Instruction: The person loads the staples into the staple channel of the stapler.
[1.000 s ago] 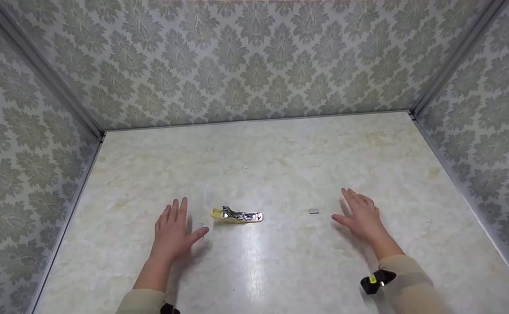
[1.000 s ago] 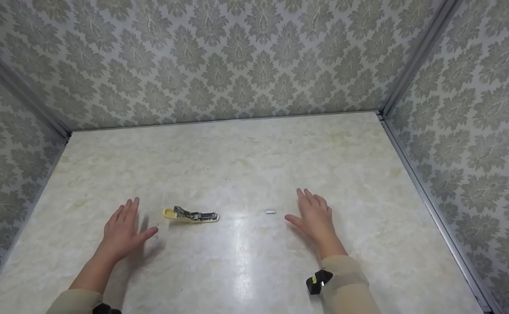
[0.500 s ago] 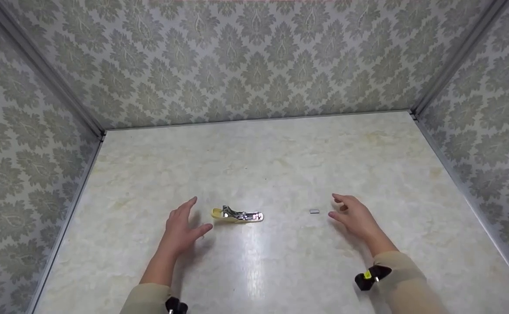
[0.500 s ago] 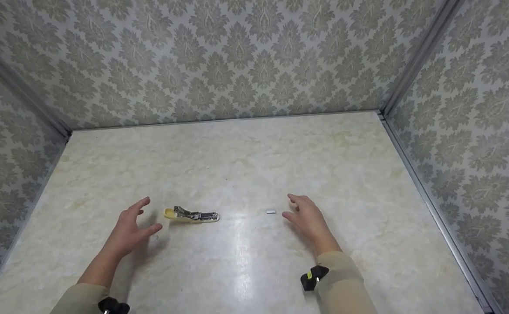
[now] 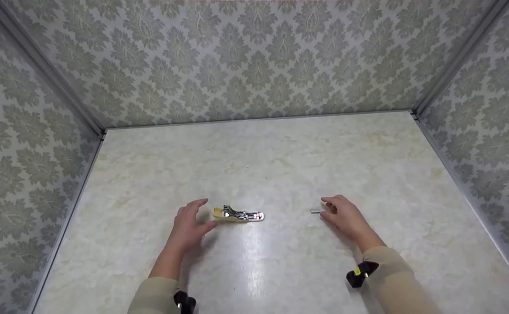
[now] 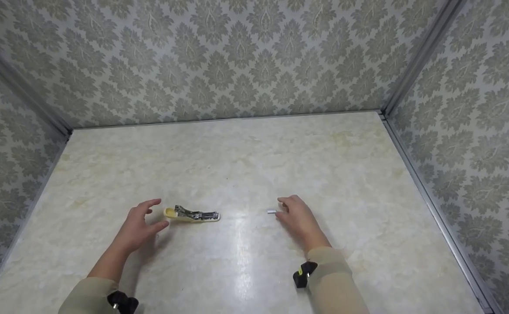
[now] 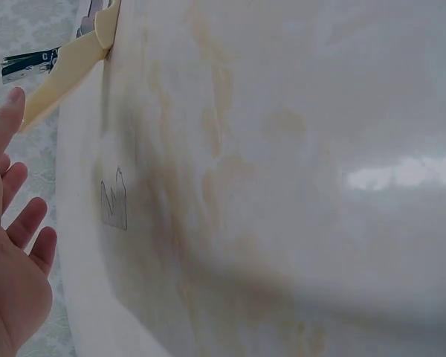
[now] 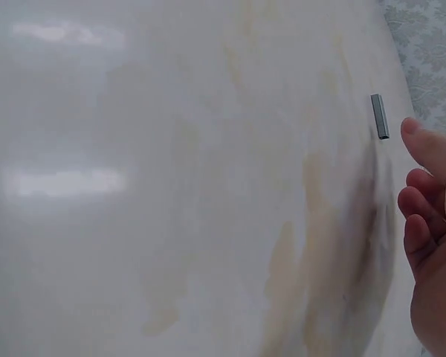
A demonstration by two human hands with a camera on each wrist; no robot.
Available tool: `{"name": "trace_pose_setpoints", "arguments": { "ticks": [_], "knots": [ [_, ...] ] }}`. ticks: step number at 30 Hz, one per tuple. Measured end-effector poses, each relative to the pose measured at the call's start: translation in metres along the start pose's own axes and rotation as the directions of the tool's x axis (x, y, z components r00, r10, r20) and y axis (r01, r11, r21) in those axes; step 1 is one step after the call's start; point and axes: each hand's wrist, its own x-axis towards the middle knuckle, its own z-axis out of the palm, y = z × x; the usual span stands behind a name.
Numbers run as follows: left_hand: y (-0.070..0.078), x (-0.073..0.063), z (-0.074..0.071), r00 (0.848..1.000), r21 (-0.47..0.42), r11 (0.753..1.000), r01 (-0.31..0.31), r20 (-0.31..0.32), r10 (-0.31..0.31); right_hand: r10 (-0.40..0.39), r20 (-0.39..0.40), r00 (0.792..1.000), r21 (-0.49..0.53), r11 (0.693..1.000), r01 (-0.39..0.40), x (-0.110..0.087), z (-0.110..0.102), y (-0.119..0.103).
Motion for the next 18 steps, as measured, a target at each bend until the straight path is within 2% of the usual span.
{"name": "trace_pose_setpoints", "arguments": {
  "ticks": [6,13,18],
  "knots": [
    [0.002,0.003,0.006,1.0,0.007,1.0,-0.011,0.014,0.011,-0.022,0.012,1.0,-0.058,0.998,0.023,0.004,0.006,-0.002],
    [0.002,0.004,0.01,1.0,-0.051,0.999,-0.001,0.019,0.002,-0.027,0.017,1.0,-0.079,0.996,0.028,0.005,0.008,-0.005],
    [0.006,0.004,0.013,0.999,-0.061,0.998,0.017,0.037,-0.014,-0.046,0.008,0.999,-0.086,0.995,0.047,0.004,0.01,-0.006]
  ]
}}
